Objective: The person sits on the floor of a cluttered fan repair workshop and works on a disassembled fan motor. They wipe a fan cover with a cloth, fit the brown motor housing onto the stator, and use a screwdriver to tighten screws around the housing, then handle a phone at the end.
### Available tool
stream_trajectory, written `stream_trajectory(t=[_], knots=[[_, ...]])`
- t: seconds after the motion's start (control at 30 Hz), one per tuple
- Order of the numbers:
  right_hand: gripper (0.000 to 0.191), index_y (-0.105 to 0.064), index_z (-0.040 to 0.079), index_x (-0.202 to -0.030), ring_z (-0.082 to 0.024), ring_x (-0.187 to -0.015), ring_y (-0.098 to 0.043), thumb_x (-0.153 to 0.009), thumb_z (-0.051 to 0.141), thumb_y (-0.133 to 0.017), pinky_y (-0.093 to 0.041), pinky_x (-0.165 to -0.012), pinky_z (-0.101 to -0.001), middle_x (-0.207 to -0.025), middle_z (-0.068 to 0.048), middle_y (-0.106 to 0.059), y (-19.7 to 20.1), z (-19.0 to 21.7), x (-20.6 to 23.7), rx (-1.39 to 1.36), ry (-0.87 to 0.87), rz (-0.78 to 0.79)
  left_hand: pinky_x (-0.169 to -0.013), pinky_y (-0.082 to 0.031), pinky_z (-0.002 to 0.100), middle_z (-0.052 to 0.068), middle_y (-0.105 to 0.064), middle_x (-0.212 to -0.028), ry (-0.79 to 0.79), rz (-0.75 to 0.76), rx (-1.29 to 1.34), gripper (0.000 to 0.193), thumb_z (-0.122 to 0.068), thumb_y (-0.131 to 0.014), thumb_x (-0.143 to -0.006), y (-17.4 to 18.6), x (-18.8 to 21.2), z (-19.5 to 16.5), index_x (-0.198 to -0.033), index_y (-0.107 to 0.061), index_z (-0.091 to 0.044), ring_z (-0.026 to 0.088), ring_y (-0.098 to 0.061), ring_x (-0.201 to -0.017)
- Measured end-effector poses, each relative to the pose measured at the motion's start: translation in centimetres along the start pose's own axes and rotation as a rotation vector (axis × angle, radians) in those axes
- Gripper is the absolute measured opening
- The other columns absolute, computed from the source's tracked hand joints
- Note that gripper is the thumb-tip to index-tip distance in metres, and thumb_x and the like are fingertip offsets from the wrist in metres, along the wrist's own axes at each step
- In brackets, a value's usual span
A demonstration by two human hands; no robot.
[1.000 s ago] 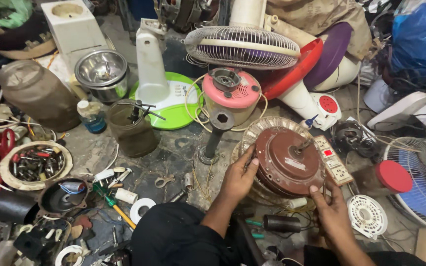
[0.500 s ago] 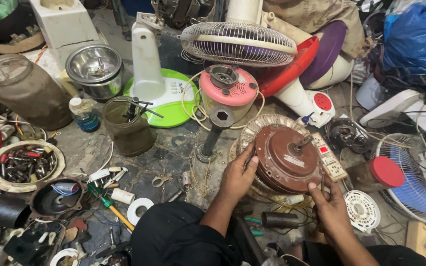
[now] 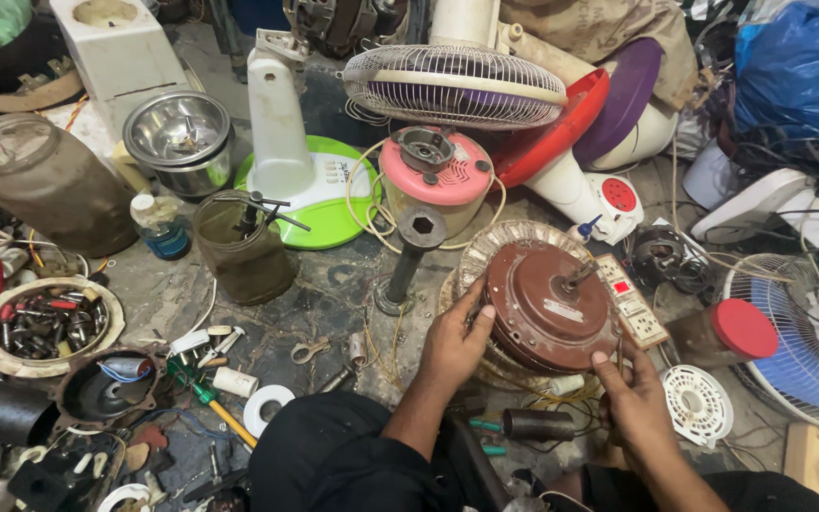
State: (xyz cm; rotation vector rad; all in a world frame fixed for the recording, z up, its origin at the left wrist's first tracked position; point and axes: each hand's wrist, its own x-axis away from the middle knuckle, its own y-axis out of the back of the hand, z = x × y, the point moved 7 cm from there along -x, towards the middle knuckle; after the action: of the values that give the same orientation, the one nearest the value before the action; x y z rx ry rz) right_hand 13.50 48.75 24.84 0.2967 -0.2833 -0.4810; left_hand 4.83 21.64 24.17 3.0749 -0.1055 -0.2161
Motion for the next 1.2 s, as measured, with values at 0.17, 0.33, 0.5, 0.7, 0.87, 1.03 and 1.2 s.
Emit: stream_trajectory(t=[0.17,0.33,0.5,0.7,0.87,1.03,1.2], knots=[[0.051,-0.057,0.009,-0.137,-0.012,-0.043,-0.042,-0.092,0.029,-0.069,-0.030,-0.039,-0.0278,-0.062,0.000,-0.051,0.1,-0.1,-0.2,-0.026,0.038,0.024,-0.081,-0.056,0.037,0.016,-0.076,-0.116,0.100,0.027,-0.050,0.057,-0.039,-0.059,-0.096,-0.1,0.2,0.4,-0.150,-0.053,-0.022,0.028,-0.073,-0.084],[0.051,-0.056,0.012,-0.137,-0.011,-0.043,-0.040,-0.091,0.029,-0.068,-0.028,-0.038,-0.0283,-0.061,0.000,-0.049,-0.1,0.0,0.2,-0.030,-0.009,0.011,-0.095,-0.053,0.037,0.020,-0.072,-0.126,-0.126,-0.041,-0.025,0.054,-0.034,-0.062,-0.101,0.3,0.0,-0.5,-0.149,-0.054,-0.012,0.030,-0.070,-0.116],[0.052,-0.055,0.013,-0.138,-0.011,-0.039,-0.038,-0.091,0.029,-0.068,-0.025,-0.036,-0.0291,-0.059,-0.001,-0.048,-0.2,0.2,0.4,-0.041,-0.015,0.010,-0.098,-0.053,0.037,0.019,-0.074,-0.123,-0.047,-0.036,0.073,0.062,-0.039,-0.067,-0.093,0.1,0.2,-0.7,-0.144,-0.056,-0.007,0.029,-0.073,-0.118],[0.052,-0.055,0.012,-0.138,-0.009,-0.042,-0.037,-0.090,0.028,-0.069,-0.023,-0.037,-0.0284,-0.064,0.000,-0.053,0.0,-0.6,-0.1,-0.073,-0.008,0.011,-0.097,-0.053,0.041,0.021,-0.072,-0.123,0.030,-0.123,-0.119,0.066,-0.045,-0.071,-0.089,-0.4,-0.3,-1.7,-0.140,-0.057,-0.006,0.034,-0.070,-0.116],[0.054,-0.054,0.010,-0.138,-0.009,-0.045,-0.041,-0.090,0.026,-0.071,-0.028,-0.039,-0.0272,-0.071,-0.001,-0.061,-0.1,-1.0,-0.4,-0.114,0.019,0.022,-0.101,-0.047,0.048,0.029,-0.062,-0.134,-0.047,-0.156,-0.239,0.062,-0.040,-0.059,-0.099,-1.4,-1.8,-2.3,-0.148,-0.049,-0.003,0.044,-0.061,-0.121],[0.056,-0.053,0.009,-0.139,-0.009,-0.048,-0.043,-0.090,0.029,-0.071,-0.031,-0.040,-0.0271,-0.079,-0.005,-0.064,-0.2,-1.8,-0.7,-0.103,0.026,0.015,-0.099,-0.049,0.047,0.028,-0.064,-0.127,0.121,-0.105,-0.297,0.059,-0.035,-0.050,-0.098,-3.1,-2.3,0.1,-0.150,-0.047,-0.006,0.043,-0.064,-0.117],[0.057,-0.059,0.009,-0.137,-0.015,-0.082,-0.062,-0.090,0.039,-0.072,-0.048,-0.069,-0.0333,-0.112,-0.008,-0.074,0.0,-2.3,-1.5,0.003,0.243,-0.023,-0.086,-0.054,0.048,0.031,-0.072,-0.100,0.274,-0.016,-0.207,0.053,-0.034,-0.046,-0.101,-4.6,-3.1,7.5,-0.147,-0.053,-0.009,0.042,-0.070,-0.091]])
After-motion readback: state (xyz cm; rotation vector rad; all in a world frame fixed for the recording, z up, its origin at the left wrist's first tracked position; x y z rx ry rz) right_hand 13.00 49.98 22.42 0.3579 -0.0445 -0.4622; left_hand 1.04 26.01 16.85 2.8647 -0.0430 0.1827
